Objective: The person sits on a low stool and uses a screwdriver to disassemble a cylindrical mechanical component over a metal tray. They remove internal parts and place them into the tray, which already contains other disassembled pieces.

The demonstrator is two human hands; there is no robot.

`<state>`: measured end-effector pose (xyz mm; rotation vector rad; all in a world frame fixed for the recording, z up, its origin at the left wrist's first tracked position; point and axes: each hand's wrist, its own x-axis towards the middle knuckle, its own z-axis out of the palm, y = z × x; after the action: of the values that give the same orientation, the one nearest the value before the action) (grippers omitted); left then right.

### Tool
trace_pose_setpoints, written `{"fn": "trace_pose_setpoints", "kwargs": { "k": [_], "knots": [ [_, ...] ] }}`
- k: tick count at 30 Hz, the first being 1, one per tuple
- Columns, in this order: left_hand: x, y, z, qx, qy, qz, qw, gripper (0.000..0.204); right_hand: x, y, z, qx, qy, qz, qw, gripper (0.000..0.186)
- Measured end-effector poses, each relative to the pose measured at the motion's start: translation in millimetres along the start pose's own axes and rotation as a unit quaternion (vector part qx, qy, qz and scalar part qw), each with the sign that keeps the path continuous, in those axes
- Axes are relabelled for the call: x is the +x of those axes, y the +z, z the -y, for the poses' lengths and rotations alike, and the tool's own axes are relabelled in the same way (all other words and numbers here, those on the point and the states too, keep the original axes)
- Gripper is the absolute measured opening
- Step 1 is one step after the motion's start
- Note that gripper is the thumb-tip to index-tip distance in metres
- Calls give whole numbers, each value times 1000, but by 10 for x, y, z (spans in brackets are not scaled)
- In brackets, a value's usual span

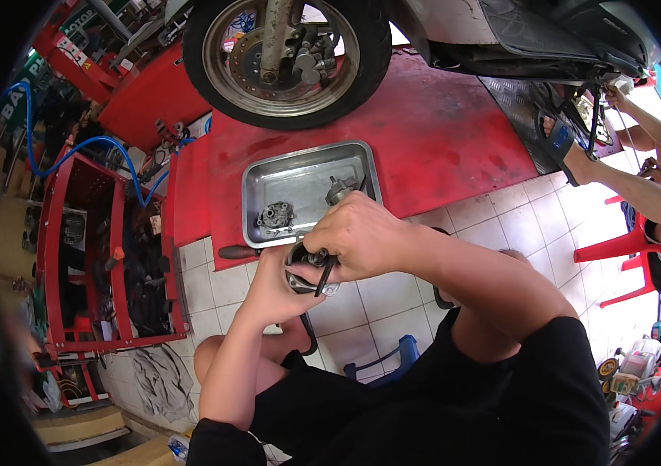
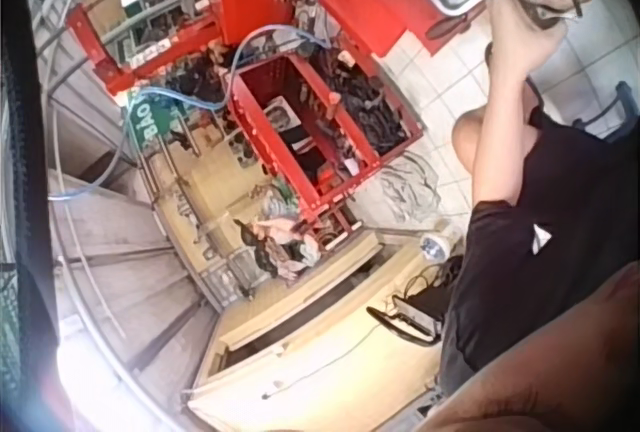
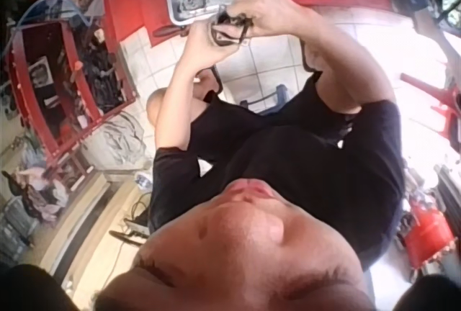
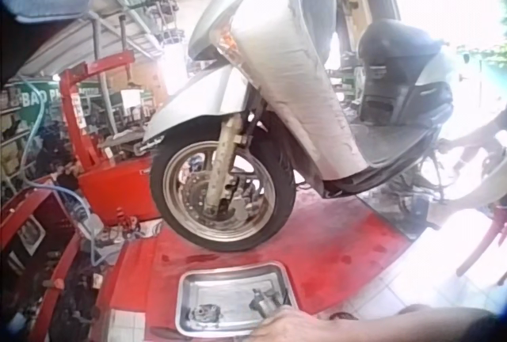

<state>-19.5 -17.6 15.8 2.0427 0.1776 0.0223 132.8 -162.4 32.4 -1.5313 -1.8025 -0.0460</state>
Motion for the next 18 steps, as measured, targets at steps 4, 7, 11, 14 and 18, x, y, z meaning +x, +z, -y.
{"fn": "trace_pose_setpoints", "kwargs": {
  "k": [4, 7, 11, 14, 18],
  "knots": [
    [17, -58, -182, -49, -9, 18, 999, 36, -134, 12, -62, 15, 8, -50, 999, 42],
    [27, -84, -137, -68, 6, 45, 997, 35, -93, -69, 15, 30, 28, -54, 998, 39],
    [135, -107, -31, -68, 36, 91, 993, 34, -31, -224, 85, 41, 60, -43, 996, 38],
    [245, -128, -91, -46, 65, 100, 992, 40, -196, -193, -6, 1, 110, -32, 993, 36],
    [205, -241, -152, -180, 23, 248, 952, 31, -528, -222, -118, -17, 105, -49, 993, 35]
  ]
}}
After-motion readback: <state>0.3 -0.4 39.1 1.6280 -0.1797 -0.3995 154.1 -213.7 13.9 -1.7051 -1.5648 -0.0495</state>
